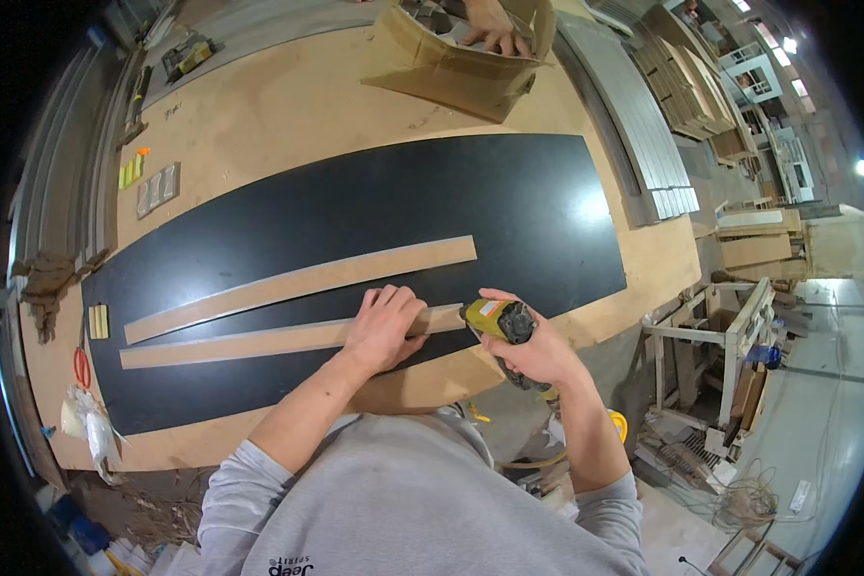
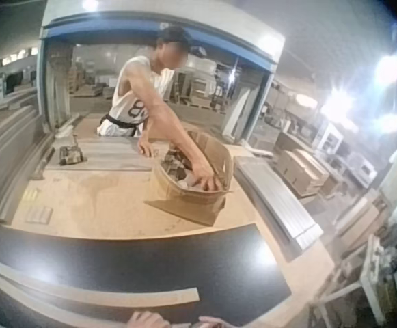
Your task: Positioning and securing small wooden blocks onto longer wooden strips using a pneumatic nail gun in a workshop.
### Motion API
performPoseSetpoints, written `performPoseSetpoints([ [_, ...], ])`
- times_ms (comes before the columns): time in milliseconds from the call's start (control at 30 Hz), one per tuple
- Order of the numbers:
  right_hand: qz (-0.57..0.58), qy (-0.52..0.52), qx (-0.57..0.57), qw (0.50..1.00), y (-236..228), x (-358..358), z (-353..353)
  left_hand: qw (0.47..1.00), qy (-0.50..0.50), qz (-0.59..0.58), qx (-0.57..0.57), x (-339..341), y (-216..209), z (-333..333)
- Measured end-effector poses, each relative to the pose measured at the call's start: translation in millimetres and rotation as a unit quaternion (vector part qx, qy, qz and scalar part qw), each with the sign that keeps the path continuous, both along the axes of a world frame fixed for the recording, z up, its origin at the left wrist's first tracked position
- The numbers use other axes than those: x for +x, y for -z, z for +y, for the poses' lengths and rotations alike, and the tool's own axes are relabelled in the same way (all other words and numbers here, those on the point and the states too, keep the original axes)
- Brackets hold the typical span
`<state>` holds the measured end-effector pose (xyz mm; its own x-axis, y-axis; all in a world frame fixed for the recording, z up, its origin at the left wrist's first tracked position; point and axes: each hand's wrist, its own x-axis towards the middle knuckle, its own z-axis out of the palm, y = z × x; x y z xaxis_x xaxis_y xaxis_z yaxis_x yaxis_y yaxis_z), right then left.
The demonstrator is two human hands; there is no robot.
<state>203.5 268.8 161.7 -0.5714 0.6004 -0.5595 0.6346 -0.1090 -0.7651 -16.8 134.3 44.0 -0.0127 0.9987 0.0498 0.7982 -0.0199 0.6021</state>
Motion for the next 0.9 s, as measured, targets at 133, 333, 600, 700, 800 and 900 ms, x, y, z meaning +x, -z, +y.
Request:
performPoseSetpoints([
  [133, -0.002, -0.008, 0.006, 1.000, 0, -1, 0, 1.000, 0.002, 0.001, 0.008, 0, 1, 0],
  [333, -0.021, -0.009, -0.012, 1.000, -9, -3, -4, 1.000, 0.006, 0.000, 0.001, -1, 0, -2],
  [600, -0.035, 0.003, -0.059, 0.998, -14, 8, -16, 1.000, -0.003, 0.025, 0.003, 2, 2, 0],
  [700, -0.034, 0.003, -0.047, 0.998, -11, 9, -16, 1.000, -0.002, 0.021, 0.006, 2, 2, 1],
  [800, -0.023, -0.010, -0.020, 0.999, -7, 10, -15, 1.000, -0.004, 0.013, -0.002, 1, 2, 1],
  [900, -0.060, 0.013, -0.057, 0.997, -19, 4, -17, 1.000, 0.005, 0.007, -0.017, 1, 2, -1],
])
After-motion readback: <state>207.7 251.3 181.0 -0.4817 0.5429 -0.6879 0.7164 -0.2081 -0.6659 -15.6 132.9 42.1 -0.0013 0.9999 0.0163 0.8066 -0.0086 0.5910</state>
